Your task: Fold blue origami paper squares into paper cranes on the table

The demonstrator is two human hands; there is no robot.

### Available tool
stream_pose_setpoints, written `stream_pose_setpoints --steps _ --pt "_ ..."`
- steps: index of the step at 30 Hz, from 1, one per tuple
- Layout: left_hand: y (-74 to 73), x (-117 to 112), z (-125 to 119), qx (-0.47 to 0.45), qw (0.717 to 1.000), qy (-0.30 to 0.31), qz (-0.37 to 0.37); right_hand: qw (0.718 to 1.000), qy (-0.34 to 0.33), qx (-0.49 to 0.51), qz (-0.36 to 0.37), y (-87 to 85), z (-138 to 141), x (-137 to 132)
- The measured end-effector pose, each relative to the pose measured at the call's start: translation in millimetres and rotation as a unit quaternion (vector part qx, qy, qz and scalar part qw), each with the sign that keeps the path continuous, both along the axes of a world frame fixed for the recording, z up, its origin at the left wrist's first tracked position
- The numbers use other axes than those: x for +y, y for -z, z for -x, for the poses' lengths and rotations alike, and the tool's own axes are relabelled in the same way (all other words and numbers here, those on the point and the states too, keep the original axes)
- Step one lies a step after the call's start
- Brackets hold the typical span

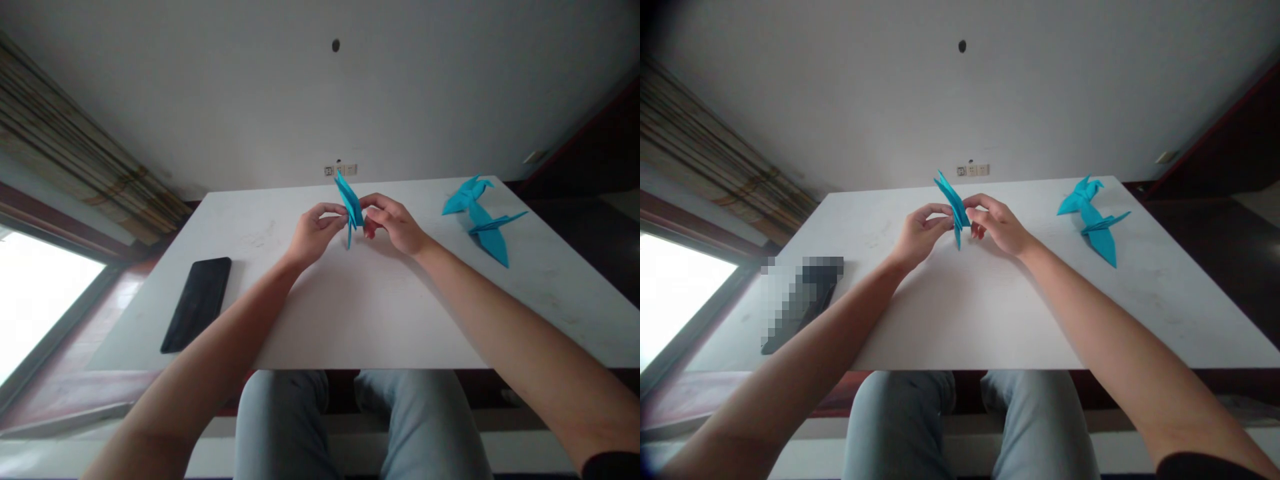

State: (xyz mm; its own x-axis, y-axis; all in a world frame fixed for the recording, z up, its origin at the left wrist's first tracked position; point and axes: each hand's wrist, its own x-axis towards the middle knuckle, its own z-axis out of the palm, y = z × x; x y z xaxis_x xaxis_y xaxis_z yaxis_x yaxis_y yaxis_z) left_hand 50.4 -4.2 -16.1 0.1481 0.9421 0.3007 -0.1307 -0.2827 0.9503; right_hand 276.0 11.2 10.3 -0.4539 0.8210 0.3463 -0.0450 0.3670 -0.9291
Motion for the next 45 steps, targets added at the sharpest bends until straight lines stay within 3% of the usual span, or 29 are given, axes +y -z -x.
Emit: stream_pose_setpoints --steps 4,10,16,28,37,45 --pt "-4.8 -1.0 1.8 0.036 0.999 -0.012 -0.023 0.999 0.024 -0.017 -0.044 -1.3 0.1 2.2" --pt "-6.3 -6.5 -3.8 -0.006 0.998 0.053 -0.033 0.994 0.069 -0.03 -0.085 7.2 2.0 5.3" --pt "-1.8 -1.7 -2.2 -0.001 1.0 0.024 0.007 0.988 0.121 -0.023 -0.095 14.4 3.0 6.9" --pt "-0.2 -0.7 -3.6 -0.034 0.999 0.009 -0.001 0.99 0.108 -0.003 -0.086 14.9 3.9 7.7" --pt "-5.0 -1.5 -0.6 -0.016 1.0 0.01 0.022 0.996 0.027 -0.05 -0.071 1.6 -1.4 -1.7" --pt "-8.2 -5.1 -2.6 -0.032 0.999 0.02 0.014 0.992 0.098 -0.005 -0.077 11.6 4.5 4.5"
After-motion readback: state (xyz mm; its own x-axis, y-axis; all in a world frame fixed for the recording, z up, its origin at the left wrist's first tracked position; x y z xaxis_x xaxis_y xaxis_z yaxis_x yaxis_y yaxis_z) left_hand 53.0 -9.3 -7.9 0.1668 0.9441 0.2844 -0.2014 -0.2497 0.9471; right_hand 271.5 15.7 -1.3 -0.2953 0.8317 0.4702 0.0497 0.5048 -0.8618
